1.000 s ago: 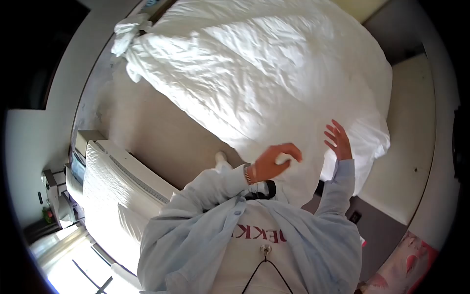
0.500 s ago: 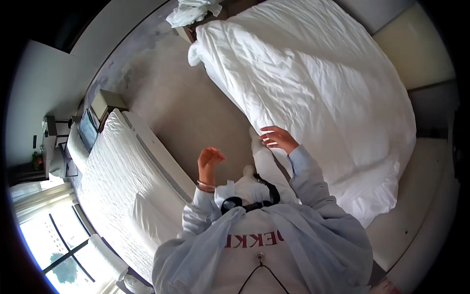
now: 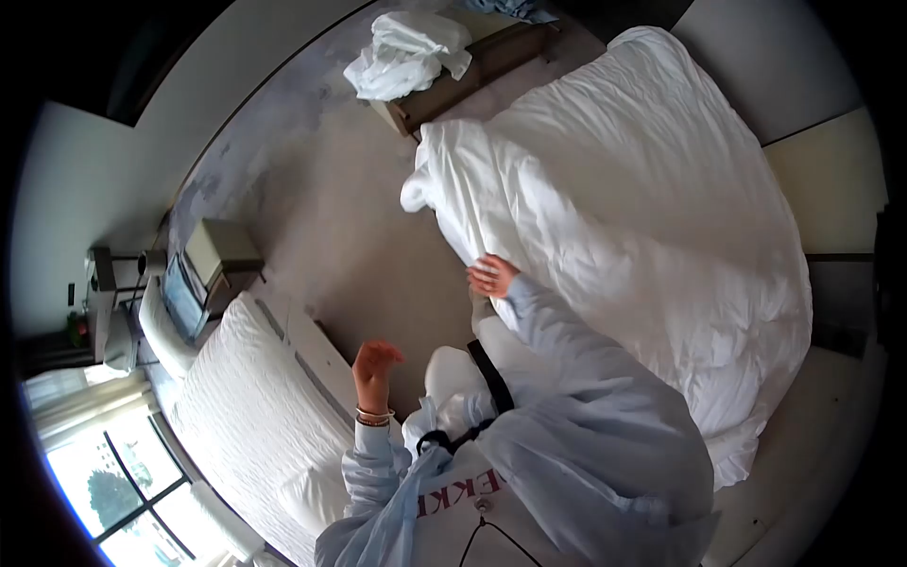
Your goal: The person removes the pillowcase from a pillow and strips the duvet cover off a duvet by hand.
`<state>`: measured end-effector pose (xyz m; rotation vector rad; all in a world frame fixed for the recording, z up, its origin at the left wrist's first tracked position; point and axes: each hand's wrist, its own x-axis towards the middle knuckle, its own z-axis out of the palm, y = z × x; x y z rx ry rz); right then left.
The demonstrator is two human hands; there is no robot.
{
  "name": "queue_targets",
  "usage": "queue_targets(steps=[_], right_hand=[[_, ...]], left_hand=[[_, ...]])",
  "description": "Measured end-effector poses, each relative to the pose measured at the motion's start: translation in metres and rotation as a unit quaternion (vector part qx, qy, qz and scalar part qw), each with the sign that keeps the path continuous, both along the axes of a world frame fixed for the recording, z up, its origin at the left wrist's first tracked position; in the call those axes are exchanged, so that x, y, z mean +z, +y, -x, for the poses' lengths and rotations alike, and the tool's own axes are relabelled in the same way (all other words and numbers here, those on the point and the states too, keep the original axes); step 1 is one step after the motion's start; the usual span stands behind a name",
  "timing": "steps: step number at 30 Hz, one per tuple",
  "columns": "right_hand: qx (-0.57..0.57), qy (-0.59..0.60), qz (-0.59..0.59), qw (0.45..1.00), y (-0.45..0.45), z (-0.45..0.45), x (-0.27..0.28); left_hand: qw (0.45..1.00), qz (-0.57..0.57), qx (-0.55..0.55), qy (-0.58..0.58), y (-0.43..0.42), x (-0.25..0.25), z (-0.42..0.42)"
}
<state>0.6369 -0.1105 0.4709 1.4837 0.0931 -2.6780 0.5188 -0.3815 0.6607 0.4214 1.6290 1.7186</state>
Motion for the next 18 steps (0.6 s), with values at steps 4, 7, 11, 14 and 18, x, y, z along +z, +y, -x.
queue_targets(steps=[4, 7, 11, 14, 18], right_hand=[[-0.096, -0.069, 0.123, 0.985, 0.001, 0.069, -0.043], [-0.436, -0.135, 0.182, 0.871, 0.009, 0.090, -0.067], [-0.606, -0.118, -0.094, 0.781, 0.031, 0.072, -0.125], [-0.649, -0.152, -0.138, 0.732, 0.041, 0.053, -0.082], [-0.645, -0.108, -0.075, 0.752, -0.011, 0.041, 0.059]], left_hand=[[1.000, 0.009, -0.008, -0.026, 0.060, -0.014, 0.042], [0.983, -0.086, -0.121, -0.112, 0.111, -0.030, 0.080], [0.964, -0.066, -0.217, -0.137, 0.158, -0.047, 0.132], [0.934, 0.081, -0.347, 0.032, 0.191, -0.053, 0.169], [0.779, 0.051, -0.447, 0.436, 0.228, -0.052, 0.190]])
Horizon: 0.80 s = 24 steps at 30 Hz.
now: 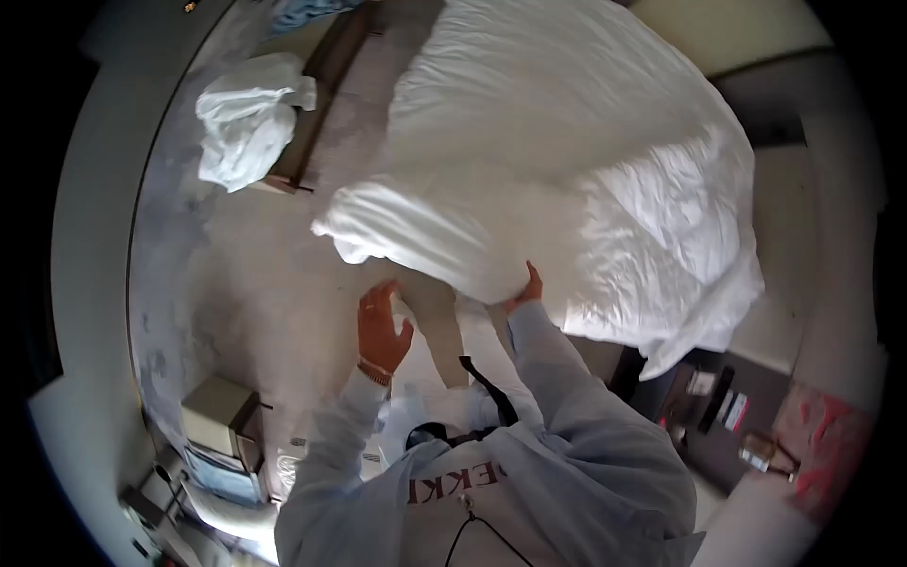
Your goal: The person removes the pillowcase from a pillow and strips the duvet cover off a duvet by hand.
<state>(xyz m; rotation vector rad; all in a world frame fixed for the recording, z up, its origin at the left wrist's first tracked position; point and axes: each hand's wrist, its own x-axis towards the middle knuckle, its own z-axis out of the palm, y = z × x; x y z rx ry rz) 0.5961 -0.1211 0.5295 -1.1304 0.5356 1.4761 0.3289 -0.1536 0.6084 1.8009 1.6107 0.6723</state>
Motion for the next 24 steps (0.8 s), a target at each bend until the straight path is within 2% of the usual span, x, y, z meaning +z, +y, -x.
queue_targets(steps=[1, 2, 5, 7, 8, 10, 11, 13, 14, 16, 19, 21, 22, 24], right_hand=[[0.010, 0.023, -0.040, 0.999, -0.027, -0.003, 0.019], [0.023, 0.044, -0.086, 0.995, -0.049, -0.008, 0.038], [-0.039, -0.004, -0.104, 0.994, -0.099, -0.017, 0.116], [-0.090, -0.089, -0.144, 0.982, -0.131, -0.025, 0.153], [-0.108, -0.093, -0.145, 0.979, -0.147, -0.027, 0.164], [-0.137, -0.099, -0.149, 0.974, -0.169, -0.032, 0.179], [-0.145, -0.102, -0.153, 0.972, -0.182, -0.038, 0.181], [-0.152, -0.117, -0.160, 0.968, -0.207, -0.048, 0.179], [-0.154, -0.111, -0.162, 0.968, -0.221, -0.054, 0.172], [-0.097, -0.133, -0.120, 0.979, -0.241, -0.069, 0.161], [-0.069, -0.125, -0.126, 0.982, -0.269, -0.081, 0.152], [-0.052, -0.115, -0.121, 0.985, -0.289, -0.093, 0.141], [-0.062, -0.104, -0.148, 0.982, -0.297, -0.099, 0.131], [-0.061, -0.055, -0.184, 0.979, -0.315, -0.107, 0.116]], left_hand=[[1.000, 0.001, -0.020, -0.007, 0.008, 0.003, -0.003], [0.997, -0.010, -0.071, 0.036, 0.018, 0.009, -0.014], [0.958, -0.035, -0.263, 0.108, 0.003, 0.004, -0.067], [0.952, -0.092, -0.288, 0.055, -0.026, 0.007, -0.105], [0.946, -0.096, -0.305, 0.052, -0.040, -0.004, -0.118], [0.949, -0.020, -0.298, -0.102, -0.057, -0.023, -0.140], [0.946, -0.025, -0.307, -0.104, -0.068, -0.025, -0.144], [0.914, 0.045, -0.368, -0.164, -0.091, -0.019, -0.140], [0.891, 0.087, -0.417, -0.158, -0.109, -0.025, -0.138], [0.894, 0.096, -0.418, -0.128, -0.135, -0.013, -0.132], [0.917, 0.103, -0.377, -0.082, -0.170, -0.005, -0.139], [0.956, 0.044, -0.282, -0.069, -0.192, 0.014, -0.143], [0.958, 0.047, -0.275, -0.062, -0.199, 0.019, -0.148], [0.970, -0.056, -0.220, -0.086, -0.210, 0.032, -0.152]])
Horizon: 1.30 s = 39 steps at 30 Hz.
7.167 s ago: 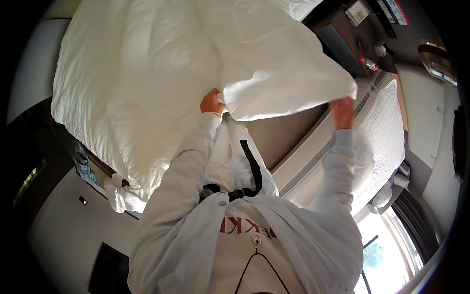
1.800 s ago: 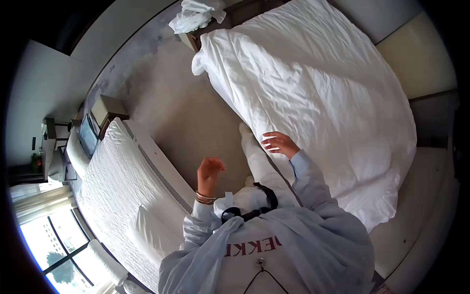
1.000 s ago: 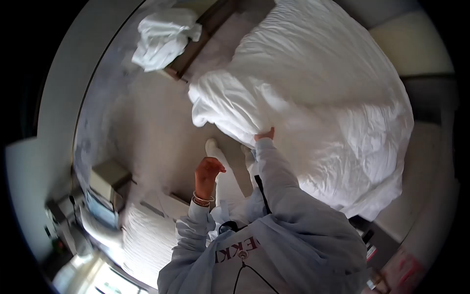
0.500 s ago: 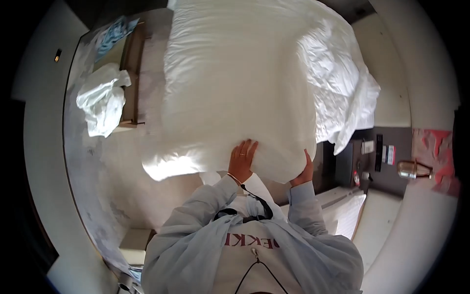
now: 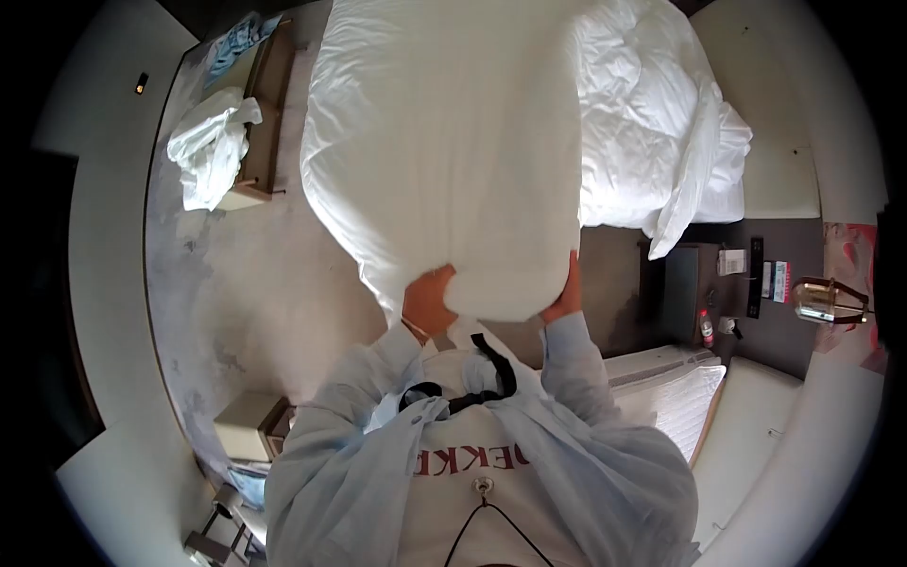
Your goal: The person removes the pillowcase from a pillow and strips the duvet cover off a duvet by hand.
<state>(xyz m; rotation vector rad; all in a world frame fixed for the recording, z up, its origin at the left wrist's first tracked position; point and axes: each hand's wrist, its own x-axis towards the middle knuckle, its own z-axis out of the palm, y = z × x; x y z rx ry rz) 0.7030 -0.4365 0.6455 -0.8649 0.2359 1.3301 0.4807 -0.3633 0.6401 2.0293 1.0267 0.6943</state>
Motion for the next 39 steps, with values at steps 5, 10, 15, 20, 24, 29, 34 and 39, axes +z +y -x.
queue_targets(steps=[5, 10, 15, 20, 24, 29, 34, 39], right_hand=[[-0.098, -0.002, -0.086, 0.991, 0.015, -0.024, -0.047], [-0.089, -0.097, -0.190, 0.973, 0.070, -0.057, -0.072], [-0.003, -0.306, -0.229, 0.924, 0.059, -0.052, 0.064], [-0.080, -0.263, -0.170, 0.946, 0.036, -0.011, 0.082], [-0.060, -0.338, -0.122, 0.931, 0.020, -0.014, 0.060], [0.000, -0.551, -0.050, 0.833, 0.008, -0.007, 0.049], [-0.051, -0.550, -0.036, 0.833, 0.041, 0.025, 0.079], [-0.074, -0.113, -0.116, 0.984, 0.049, 0.029, 0.101]], left_hand=[[0.998, -0.005, 0.064, -0.023, -0.001, 0.051, -0.015], [0.987, 0.021, 0.142, -0.070, 0.010, 0.076, 0.004], [0.998, 0.026, 0.057, 0.019, 0.011, 0.012, 0.021], [0.998, 0.024, 0.043, -0.034, -0.003, -0.057, 0.003], [0.993, 0.105, -0.029, 0.043, -0.011, -0.070, 0.001], [0.994, 0.094, -0.047, -0.018, 0.001, -0.095, -0.002], [0.981, 0.177, -0.079, 0.007, 0.024, -0.087, -0.001], [0.968, 0.183, -0.158, -0.059, 0.024, -0.085, 0.007]])
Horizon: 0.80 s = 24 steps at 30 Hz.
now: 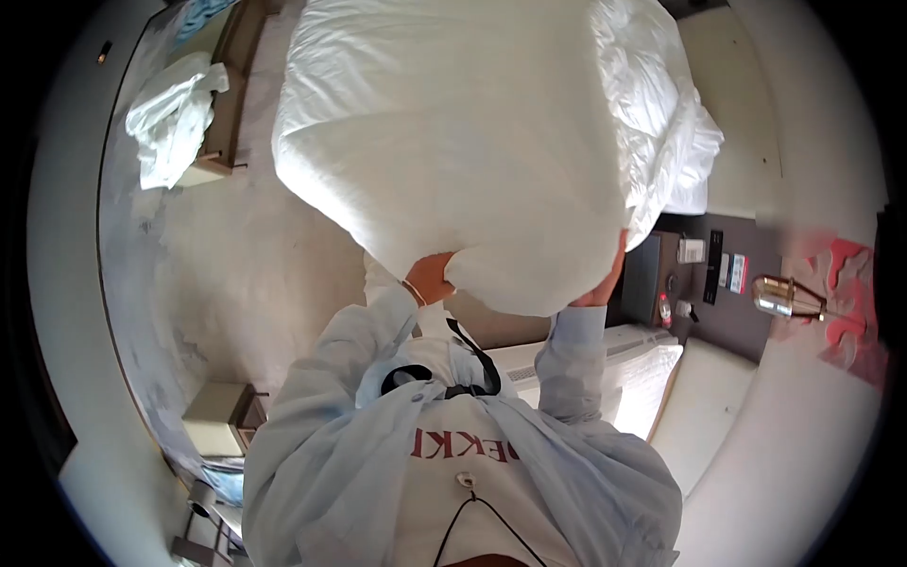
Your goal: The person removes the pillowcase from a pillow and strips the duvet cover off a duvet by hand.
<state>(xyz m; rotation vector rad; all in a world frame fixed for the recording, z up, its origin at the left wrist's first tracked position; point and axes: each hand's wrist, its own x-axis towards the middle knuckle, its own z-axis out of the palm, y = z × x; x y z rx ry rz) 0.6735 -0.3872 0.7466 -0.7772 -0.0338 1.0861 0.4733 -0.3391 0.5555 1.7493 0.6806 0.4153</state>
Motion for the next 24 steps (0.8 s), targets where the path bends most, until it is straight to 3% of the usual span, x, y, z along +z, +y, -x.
queue_targets(steps=[1, 3, 5, 6, 8, 10, 11, 13, 14, 15, 17, 18, 19, 20, 22, 23, 24], right_hand=[[-0.012, 0.031, 0.013, 0.999, 0.002, 0.003, 0.003], [-0.008, -0.027, 0.071, 0.997, 0.003, 0.000, 0.004], [-0.020, -0.068, 0.118, 0.991, 0.013, 0.009, 0.018], [-0.038, -0.051, 0.102, 0.993, 0.018, 0.014, 0.026], [-0.048, -0.037, 0.090, 0.994, 0.021, 0.016, 0.049], [-0.062, -0.057, 0.037, 0.996, 0.031, 0.013, 0.076], [-0.046, -0.065, 0.012, 0.997, 0.037, 0.015, 0.096], [-0.025, -0.077, -0.013, 0.997, 0.043, 0.016, 0.112], [-0.085, -0.392, -0.004, 0.916, 0.044, 0.013, 0.115], [-0.137, -0.664, 0.002, 0.735, 0.046, 0.010, 0.118], [-0.166, -0.686, -0.005, 0.709, 0.051, 0.007, 0.110], [-0.093, -0.545, 0.013, 0.833, 0.049, 0.003, 0.110], [-0.057, -0.321, 0.022, 0.945, 0.048, -0.002, 0.111], [-0.071, -0.111, 0.051, 0.990, 0.046, -0.007, 0.111], [-0.041, -0.107, 0.069, 0.991, 0.044, -0.010, 0.097], [-0.025, -0.105, 0.055, 0.993, 0.044, -0.017, 0.089], [-0.012, -0.096, 0.044, 0.994, 0.042, -0.021, 0.081]], left_hand=[[0.999, 0.028, -0.021, -0.016, -0.002, 0.004, 0.000], [0.996, 0.058, -0.055, -0.033, -0.007, 0.008, -0.007], [0.997, -0.018, -0.021, -0.075, -0.006, 0.008, -0.024], [0.992, -0.003, -0.109, 0.068, 0.009, 0.047, -0.034], [0.987, -0.013, -0.133, 0.086, 0.034, 0.104, -0.058], [0.995, -0.072, -0.072, 0.021, 0.049, 0.117, -0.087], [0.993, -0.090, -0.015, -0.074, 0.043, 0.089, -0.116], [0.973, 0.094, -0.041, -0.206, 0.045, 0.134, -0.134], [0.945, 0.157, -0.066, -0.278, 0.045, 0.170, -0.130], [0.931, 0.206, -0.091, -0.288, 0.041, 0.168, -0.133], [0.913, 0.250, -0.120, -0.300, 0.039, 0.155, -0.144], [0.946, 0.155, -0.178, -0.223, 0.038, 0.145, -0.147], [0.960, 0.056, -0.235, -0.142, 0.038, 0.133, -0.148], [0.956, 0.072, -0.255, -0.125, 0.039, 0.112, -0.143], [0.936, 0.168, -0.278, -0.134, 0.053, 0.083, -0.122], [0.940, 0.227, -0.237, -0.096, 0.060, 0.106, -0.103], [0.936, 0.228, -0.230, -0.138, 0.059, 0.124, -0.090]])
